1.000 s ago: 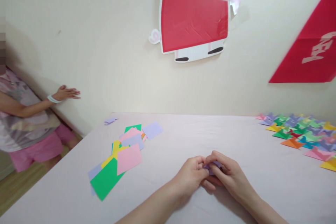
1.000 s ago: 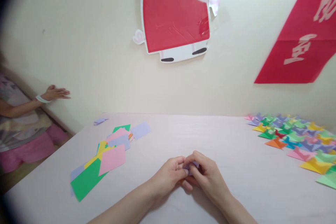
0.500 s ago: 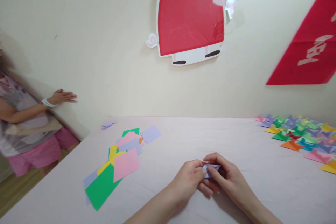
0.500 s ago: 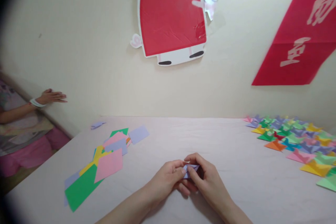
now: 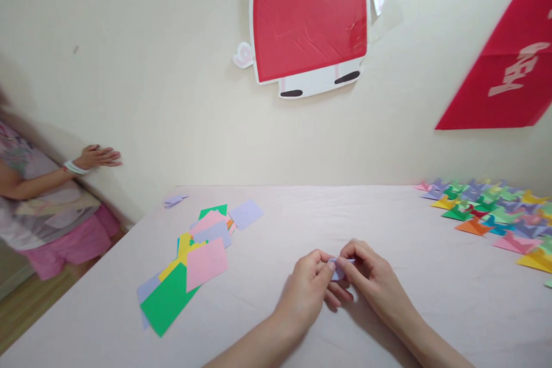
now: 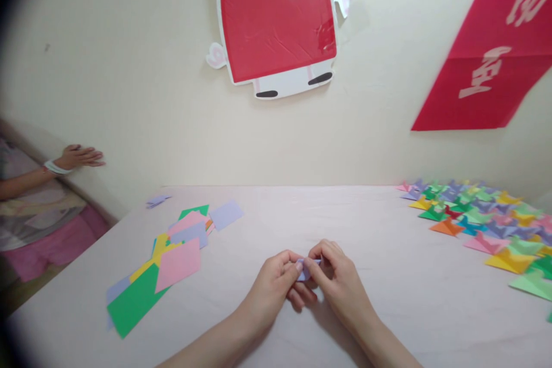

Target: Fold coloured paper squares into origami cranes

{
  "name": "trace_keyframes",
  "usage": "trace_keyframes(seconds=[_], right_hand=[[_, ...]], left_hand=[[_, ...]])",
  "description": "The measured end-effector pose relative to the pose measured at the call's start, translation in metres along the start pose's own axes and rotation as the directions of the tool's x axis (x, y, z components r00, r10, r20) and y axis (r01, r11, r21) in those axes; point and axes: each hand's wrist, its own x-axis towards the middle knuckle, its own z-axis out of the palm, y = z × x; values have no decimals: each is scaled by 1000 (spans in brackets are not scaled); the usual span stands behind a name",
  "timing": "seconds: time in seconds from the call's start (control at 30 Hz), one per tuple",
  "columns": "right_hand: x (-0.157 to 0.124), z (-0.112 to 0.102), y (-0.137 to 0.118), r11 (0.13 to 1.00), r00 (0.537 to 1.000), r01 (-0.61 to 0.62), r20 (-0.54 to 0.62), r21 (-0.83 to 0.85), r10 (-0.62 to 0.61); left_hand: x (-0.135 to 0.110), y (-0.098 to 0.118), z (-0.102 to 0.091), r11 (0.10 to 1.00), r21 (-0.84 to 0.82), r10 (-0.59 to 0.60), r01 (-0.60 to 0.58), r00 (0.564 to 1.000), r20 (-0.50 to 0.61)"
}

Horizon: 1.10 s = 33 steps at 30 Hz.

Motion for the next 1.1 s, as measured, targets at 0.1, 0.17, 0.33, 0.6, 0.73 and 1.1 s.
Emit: trace_keyframes(seconds=[0.1,0.17,0.33,0.6,0.73,1.1], right_hand=[[1,0,3,992,995,76,-51,-101,-81],[2,1,6,983,994,94,-32,-159,-101],[1,6,8,926,992,129,34,-354,-125],[1,7,5,897,992,128,36,-424,-124],[1,6,4,910,994,109,52,-400,-96],[3,6,0,929,995,100,50,-357,-88]], left_hand=[[2,6,-6,996,69,-50,47,998,34],[-1,16,-11,966,252,-72,65,997,21],[-14,38,-17,553,833,162,9,980,-118],[-13,52,-27,341,940,191,19,978,-89],[-9,78,-82,239,941,175,239,943,-284],[-41,100,-233,91,717,81,691,712,-697]])
